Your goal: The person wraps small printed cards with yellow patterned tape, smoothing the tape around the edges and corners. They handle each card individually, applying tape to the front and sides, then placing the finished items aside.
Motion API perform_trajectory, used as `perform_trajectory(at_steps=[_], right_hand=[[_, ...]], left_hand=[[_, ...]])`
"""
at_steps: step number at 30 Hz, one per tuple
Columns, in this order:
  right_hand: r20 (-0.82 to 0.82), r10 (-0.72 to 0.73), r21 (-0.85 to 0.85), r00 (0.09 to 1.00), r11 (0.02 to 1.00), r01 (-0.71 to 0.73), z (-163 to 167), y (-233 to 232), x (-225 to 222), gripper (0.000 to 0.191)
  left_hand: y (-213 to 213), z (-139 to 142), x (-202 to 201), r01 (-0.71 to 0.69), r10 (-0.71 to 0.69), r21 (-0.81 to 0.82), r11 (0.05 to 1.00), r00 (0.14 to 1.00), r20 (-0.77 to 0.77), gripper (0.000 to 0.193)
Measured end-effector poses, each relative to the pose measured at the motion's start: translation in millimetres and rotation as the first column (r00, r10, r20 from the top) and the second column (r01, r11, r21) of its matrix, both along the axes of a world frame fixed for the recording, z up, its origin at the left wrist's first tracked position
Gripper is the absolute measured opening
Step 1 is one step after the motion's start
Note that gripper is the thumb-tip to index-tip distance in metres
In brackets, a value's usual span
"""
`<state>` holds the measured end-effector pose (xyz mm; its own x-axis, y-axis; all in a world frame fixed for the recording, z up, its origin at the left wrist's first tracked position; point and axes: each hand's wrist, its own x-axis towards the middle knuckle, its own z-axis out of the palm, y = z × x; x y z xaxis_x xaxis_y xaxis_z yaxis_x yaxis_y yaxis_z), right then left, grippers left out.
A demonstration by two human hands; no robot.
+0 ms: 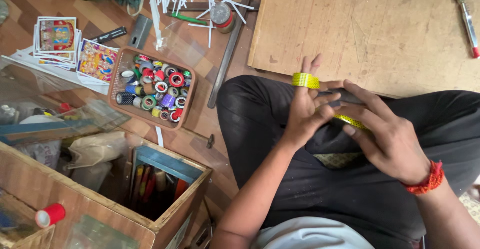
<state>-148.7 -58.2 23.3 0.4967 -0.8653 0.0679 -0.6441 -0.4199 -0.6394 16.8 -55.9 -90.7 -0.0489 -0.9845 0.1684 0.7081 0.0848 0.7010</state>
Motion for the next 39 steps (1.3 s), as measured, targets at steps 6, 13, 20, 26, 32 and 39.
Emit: perform_trajectory(at_steps=[6, 13, 20, 26, 32, 39], right_hand=[[0.181, -0.085, 0.013, 0.98, 0.996, 0.084, -13, -13, 13, 0.033], [0.141, -0.138, -0.084, 0.98, 0.985, 0.15, -29, -11, 4, 0.036], [0.105, -0.222, -0.083, 0.969, 0.969, 0.231, -40, 11, -36, 0.037], [0.145, -0.327, -0.146, 0.934, 0.927, 0.347, -55, 39, -54, 0.035], [0.319, -0.447, -0.03, 0.836, 0.877, 0.48, -76, 79, -46, 0.032], [0.1, -0.366, -0.346, 0.925, 0.859, 0.377, -73, 96, -41, 0.03]], left_hand=[[-16, 1, -4, -0.051, 0.046, 0.05, 0.997, 0.994, 0.098, 0.116], [-17, 11, -1, -0.304, 0.272, -0.013, 0.953, 0.833, 0.482, 0.119], [-13, 16, -2, -0.345, 0.32, -0.064, 0.936, 0.765, 0.559, 0.119], [-3, 12, -3, -0.324, 0.292, -0.04, 0.945, 0.784, 0.548, 0.118], [29, 1, 8, -0.052, 0.022, 0.086, 0.995, 0.946, 0.323, 0.121], [47, -14, 16, 0.102, -0.126, 0.113, 0.988, 0.965, 0.231, 0.142]])
